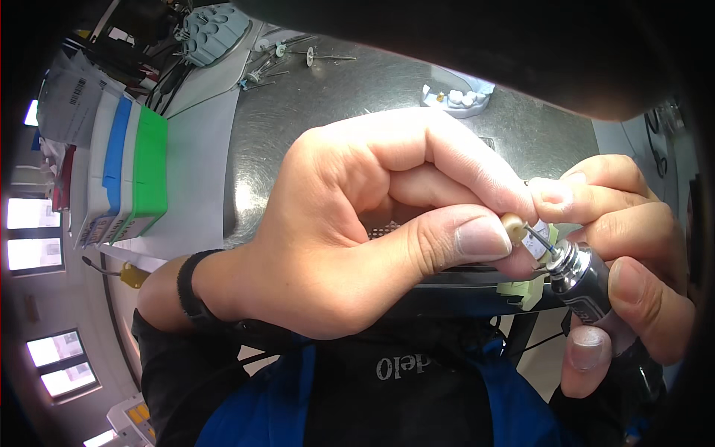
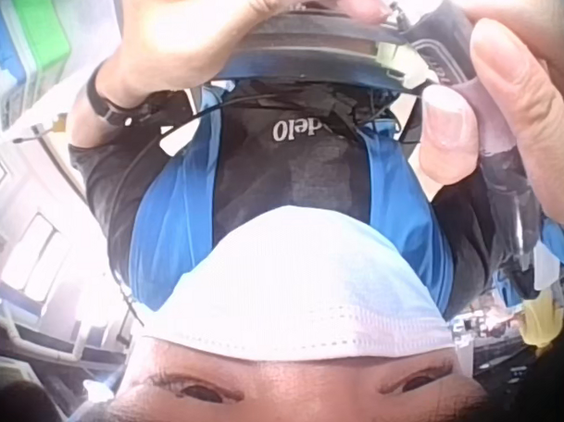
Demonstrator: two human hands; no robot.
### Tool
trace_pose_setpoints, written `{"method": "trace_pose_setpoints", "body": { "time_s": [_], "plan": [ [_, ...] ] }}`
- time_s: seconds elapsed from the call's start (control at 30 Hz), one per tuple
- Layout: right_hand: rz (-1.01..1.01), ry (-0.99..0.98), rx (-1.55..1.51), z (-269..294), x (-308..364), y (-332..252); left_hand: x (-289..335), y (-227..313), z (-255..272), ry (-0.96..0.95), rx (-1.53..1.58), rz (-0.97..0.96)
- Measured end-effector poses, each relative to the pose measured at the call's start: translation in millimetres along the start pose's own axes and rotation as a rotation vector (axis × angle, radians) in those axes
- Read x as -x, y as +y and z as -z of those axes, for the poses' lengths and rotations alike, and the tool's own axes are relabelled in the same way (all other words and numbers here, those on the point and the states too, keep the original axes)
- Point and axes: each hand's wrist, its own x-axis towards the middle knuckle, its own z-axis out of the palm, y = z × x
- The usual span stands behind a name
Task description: Grinding and shaping a small dental crown using a rotary tool at a lab workstation.
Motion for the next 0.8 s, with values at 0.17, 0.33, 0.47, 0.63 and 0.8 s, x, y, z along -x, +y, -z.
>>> {"method": "trace_pose_setpoints", "body": {
  "time_s": [0.17, 0.33, 0.47, 0.63, 0.8],
  "plan": [
    [0.005, -0.001, 0.008, -0.4, 0.4, -0.2, 0.0, 1.8, -0.6, 0.01, 0.002, 0.04],
    [0.008, -0.008, 0.01, 0.4, -0.6, -1.4, -0.3, -0.4, -1.1, 0.017, 0.031, 0.024],
    [0.013, -0.024, 0.014, 0.9, -1.6, -1.3, 0.1, -1.7, -1.8, 0.034, 0.023, 0.002],
    [0.023, -0.045, 0.026, -0.1, -2.4, 0.6, 0.1, -1.8, -1.3, 0.027, 0.017, 0.004],
    [0.013, -0.018, 0.038, -4.3, -3.0, -0.3, -0.7, -3.0, 0.0, 0.011, 0.005, -0.018]
  ]
}}
